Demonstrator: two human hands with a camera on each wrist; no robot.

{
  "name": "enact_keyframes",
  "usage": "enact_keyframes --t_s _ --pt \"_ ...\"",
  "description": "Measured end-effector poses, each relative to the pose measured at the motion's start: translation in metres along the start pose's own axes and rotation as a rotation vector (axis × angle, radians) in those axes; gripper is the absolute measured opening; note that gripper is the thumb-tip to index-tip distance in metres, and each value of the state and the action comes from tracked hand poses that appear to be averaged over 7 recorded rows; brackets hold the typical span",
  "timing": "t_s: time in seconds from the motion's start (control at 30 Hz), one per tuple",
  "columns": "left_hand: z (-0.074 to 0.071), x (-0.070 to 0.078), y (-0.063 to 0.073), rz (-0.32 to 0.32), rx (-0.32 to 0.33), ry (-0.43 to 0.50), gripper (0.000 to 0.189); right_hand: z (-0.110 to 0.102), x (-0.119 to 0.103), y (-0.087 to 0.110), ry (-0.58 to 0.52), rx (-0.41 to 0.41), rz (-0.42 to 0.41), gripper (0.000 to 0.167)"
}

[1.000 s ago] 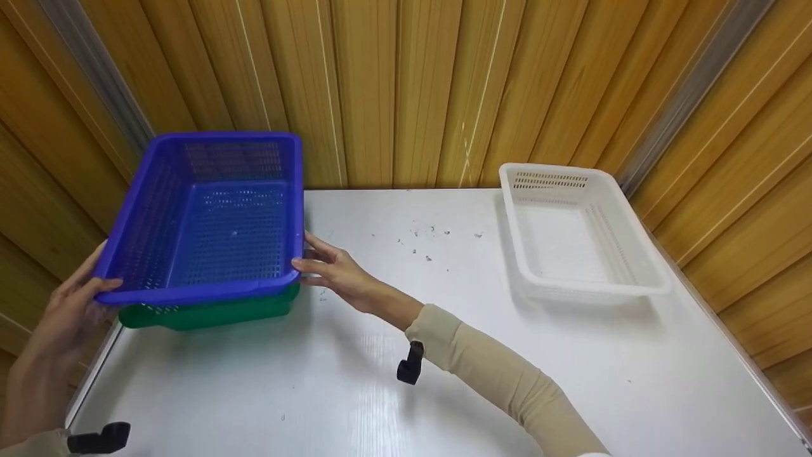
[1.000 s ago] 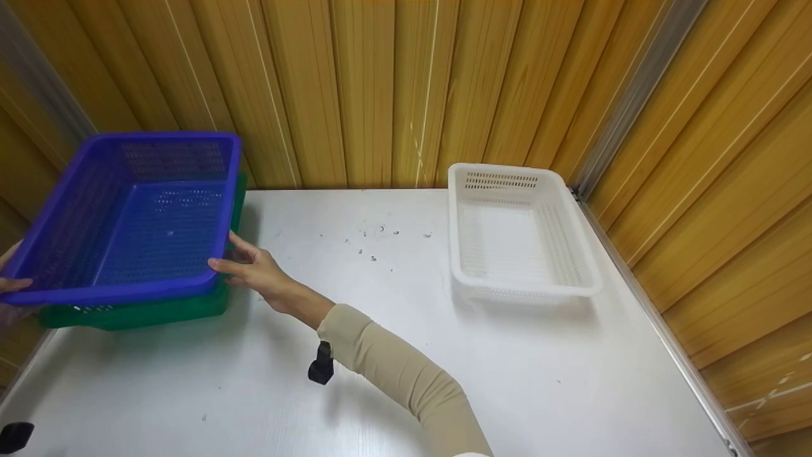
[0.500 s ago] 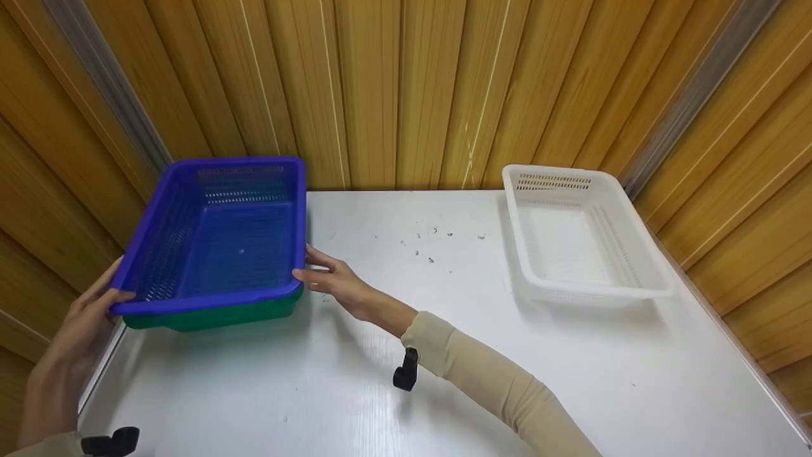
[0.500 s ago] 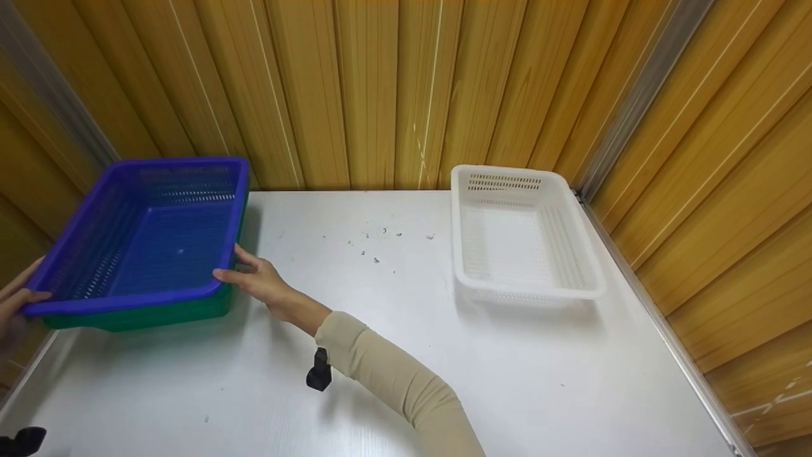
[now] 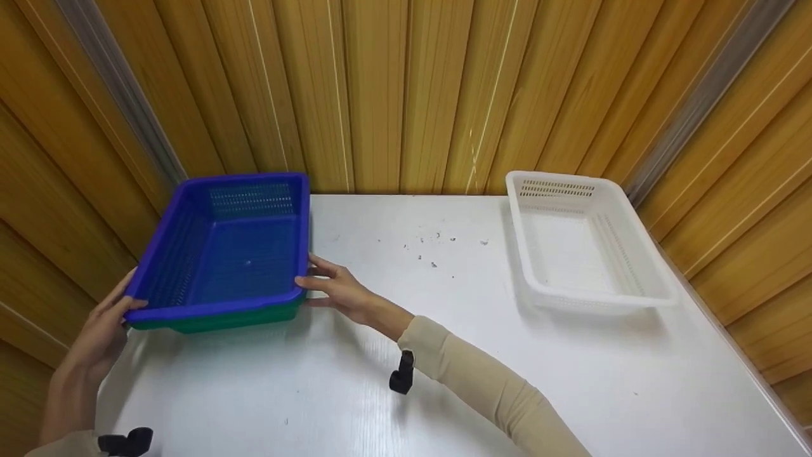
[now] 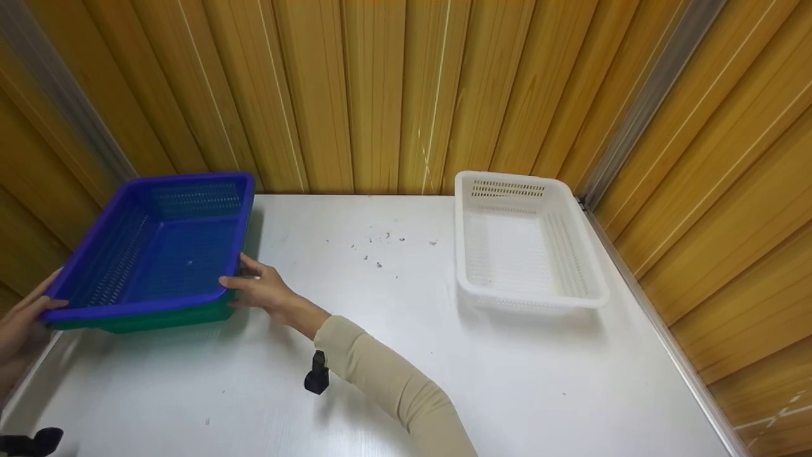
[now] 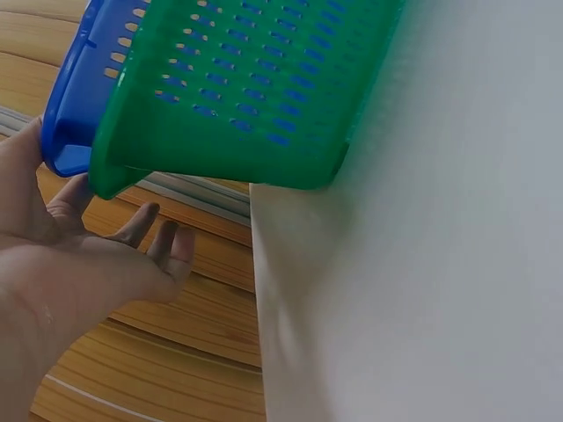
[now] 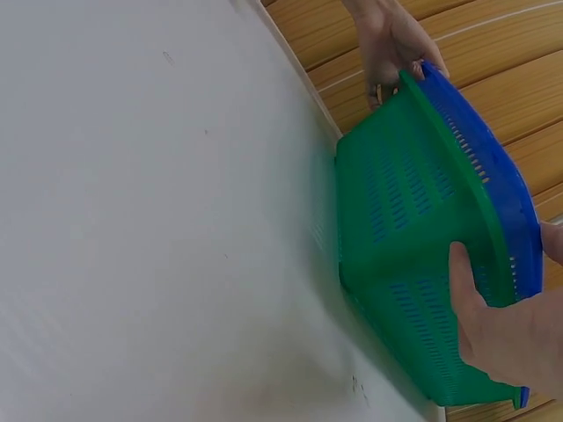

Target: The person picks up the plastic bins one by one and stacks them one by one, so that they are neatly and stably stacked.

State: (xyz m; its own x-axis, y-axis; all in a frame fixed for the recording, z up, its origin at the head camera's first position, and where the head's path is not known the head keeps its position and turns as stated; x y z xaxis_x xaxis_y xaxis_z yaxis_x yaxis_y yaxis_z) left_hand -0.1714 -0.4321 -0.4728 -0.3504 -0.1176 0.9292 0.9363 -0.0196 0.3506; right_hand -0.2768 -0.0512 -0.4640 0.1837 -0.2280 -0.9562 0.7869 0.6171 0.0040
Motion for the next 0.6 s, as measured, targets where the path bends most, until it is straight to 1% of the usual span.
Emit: enact_keyframes --t_s 0.17,0.37,0.43,0.6 --pt "-0.003 -0.007 -0.001 -0.01 0.003 -0.016 0.064 0.002 0.003 0.001 0.001 0.016 -0.009 0.063" --pt "-0.004 -0.005 -0.004 0.0 0.005 -0.036 0.066 0.002 0.003 0.001 0.001 0.067 -0.034 0.063" --pt "-0.004 -0.006 -0.005 0.015 0.009 -0.052 0.066 0.001 0.003 0.001 -0.001 0.093 -0.026 0.064" --pt "-0.005 -0.012 -0.002 0.053 0.039 -0.04 0.067 0.003 0.007 0.001 -0.017 0.134 -0.007 0.067"
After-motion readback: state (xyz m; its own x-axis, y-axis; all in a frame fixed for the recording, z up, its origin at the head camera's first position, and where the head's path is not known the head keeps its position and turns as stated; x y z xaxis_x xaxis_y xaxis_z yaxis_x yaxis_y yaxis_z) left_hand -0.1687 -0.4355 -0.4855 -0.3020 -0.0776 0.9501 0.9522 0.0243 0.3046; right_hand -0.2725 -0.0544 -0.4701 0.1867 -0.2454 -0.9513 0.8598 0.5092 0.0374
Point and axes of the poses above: each hand's wrist, its own y-axis away from the middle knuckle, its own z-axis out of the palm, x = y × z, the point moved 1 cm from there along -y, towards the middle knuckle, and after that the axes turned 8 degrees about -z, right-handed, at the moved point
